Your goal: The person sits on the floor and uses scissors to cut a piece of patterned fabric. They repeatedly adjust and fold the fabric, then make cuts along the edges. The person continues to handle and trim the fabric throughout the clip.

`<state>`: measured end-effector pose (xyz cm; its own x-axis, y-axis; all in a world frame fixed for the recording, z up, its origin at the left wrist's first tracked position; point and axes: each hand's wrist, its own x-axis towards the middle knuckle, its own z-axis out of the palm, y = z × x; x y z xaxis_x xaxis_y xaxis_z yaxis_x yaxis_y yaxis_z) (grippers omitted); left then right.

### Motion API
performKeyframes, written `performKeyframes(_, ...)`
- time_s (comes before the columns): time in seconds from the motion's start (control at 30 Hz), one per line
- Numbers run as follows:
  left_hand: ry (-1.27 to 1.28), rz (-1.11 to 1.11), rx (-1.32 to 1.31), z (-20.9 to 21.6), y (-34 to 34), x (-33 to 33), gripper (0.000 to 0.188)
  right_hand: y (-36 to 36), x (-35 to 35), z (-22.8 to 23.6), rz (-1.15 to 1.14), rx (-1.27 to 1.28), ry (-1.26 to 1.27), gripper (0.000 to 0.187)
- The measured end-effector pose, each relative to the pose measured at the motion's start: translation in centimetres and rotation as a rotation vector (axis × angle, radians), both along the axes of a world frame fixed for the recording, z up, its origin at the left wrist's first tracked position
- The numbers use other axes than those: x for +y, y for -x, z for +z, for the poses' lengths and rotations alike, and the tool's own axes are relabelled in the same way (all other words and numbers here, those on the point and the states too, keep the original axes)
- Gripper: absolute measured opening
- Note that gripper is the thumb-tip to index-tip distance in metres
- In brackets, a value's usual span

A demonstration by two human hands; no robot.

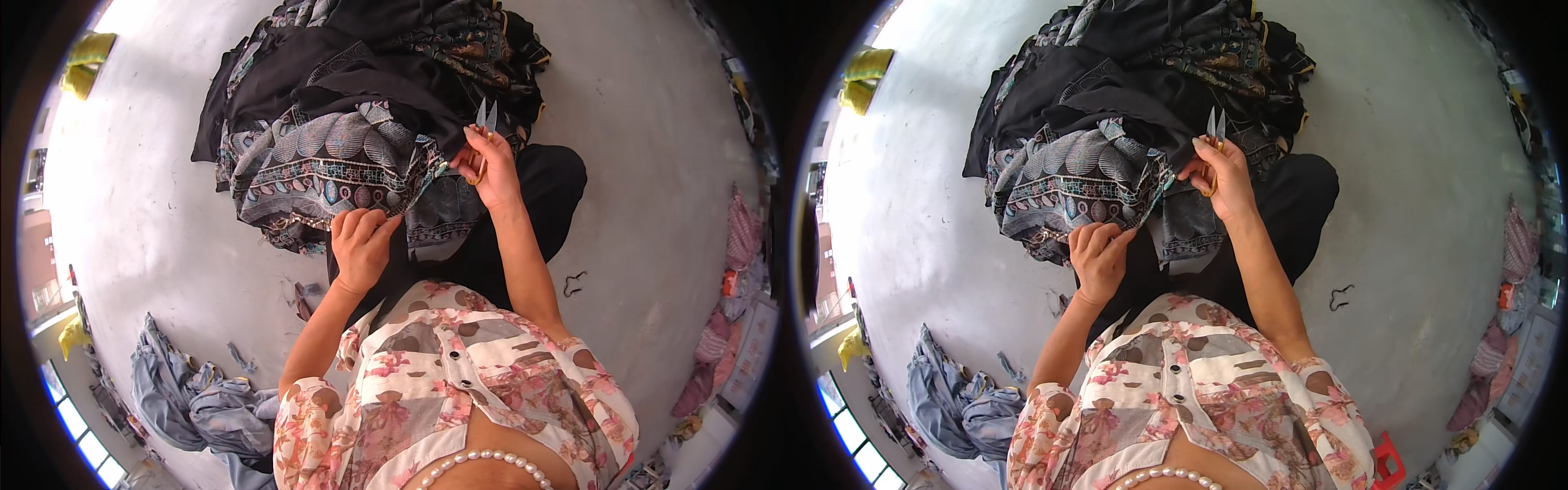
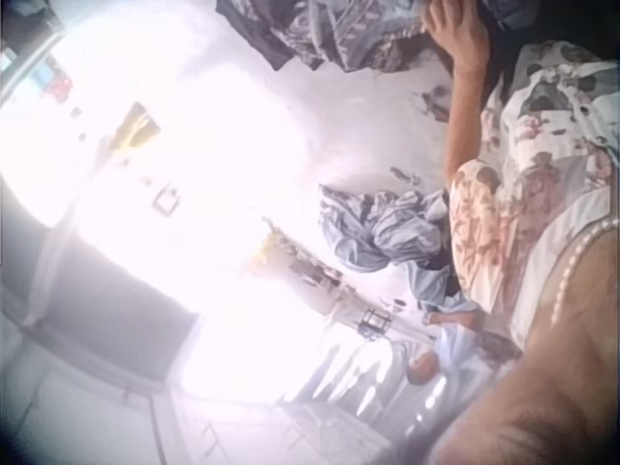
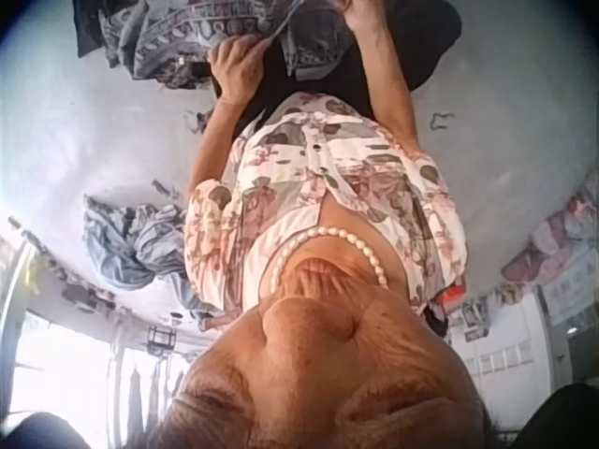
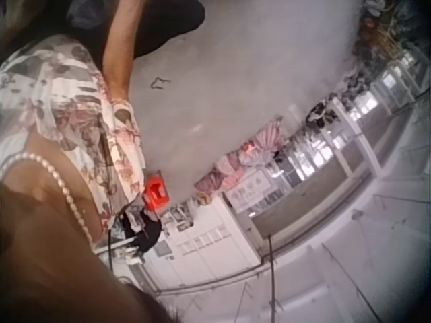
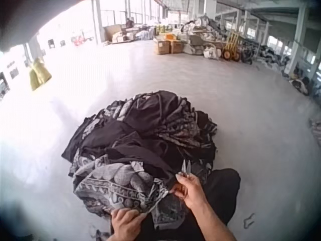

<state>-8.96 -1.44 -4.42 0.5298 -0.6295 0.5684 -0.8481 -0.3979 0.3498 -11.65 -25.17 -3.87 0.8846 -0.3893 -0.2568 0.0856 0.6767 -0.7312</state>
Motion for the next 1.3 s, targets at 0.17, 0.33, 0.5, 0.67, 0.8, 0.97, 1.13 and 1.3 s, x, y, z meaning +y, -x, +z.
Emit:
performKeyframes(0.17, 0.012, 0.003, 0.016, 0.0, 0.0, 0.0, 0.029, 0.6, 0.3, 0.4, 0.025, -0.049, -0.064, 0.007)
performKeyframes(0.33, 0.105, 0.048, 0.079, 3.2, 0.6, -2.1, 0.029, 1.3, 0.8, 1.7, 0.032, -0.057, 0.065, 0.007)
performKeyframes(0.5, 0.249, -0.031, 0.256, 4.7, -0.8, -6.0, 0.034, 0.4, 2.4, 5.8, 0.076, -0.023, 0.352, 0.010)
performKeyframes(0.67, 0.766, -0.225, 1.666, 5.0, -3.3, -4.0, 0.017, -1.8, 1.8, 7.6, 0.117, -0.073, 0.635, 0.017)
performKeyframes(0.8, 0.973, -0.319, 1.858, 4.9, -4.5, -2.8, 0.015, -1.7, 2.6, 7.0, -0.070, -0.034, 0.949, 0.027)
performKeyframes(0.97, 1.018, -0.314, 1.845, 5.8, -4.8, -2.6, 0.016, 0.2, 3.7, 5.6, -0.035, -0.026, 1.163, 0.021)
performKeyframes(1.13, 0.862, -0.274, 1.708, 4.8, -3.7, -3.1, 0.015, 0.4, 4.0, 5.8, -0.045, -0.101, 1.062, 0.031)
performKeyframes(1.3, 0.566, -0.261, 1.436, 2.8, -0.6, -5.2, 0.015, -0.4, 3.1, 6.6, 0.112, 0.072, 1.090, 0.046)
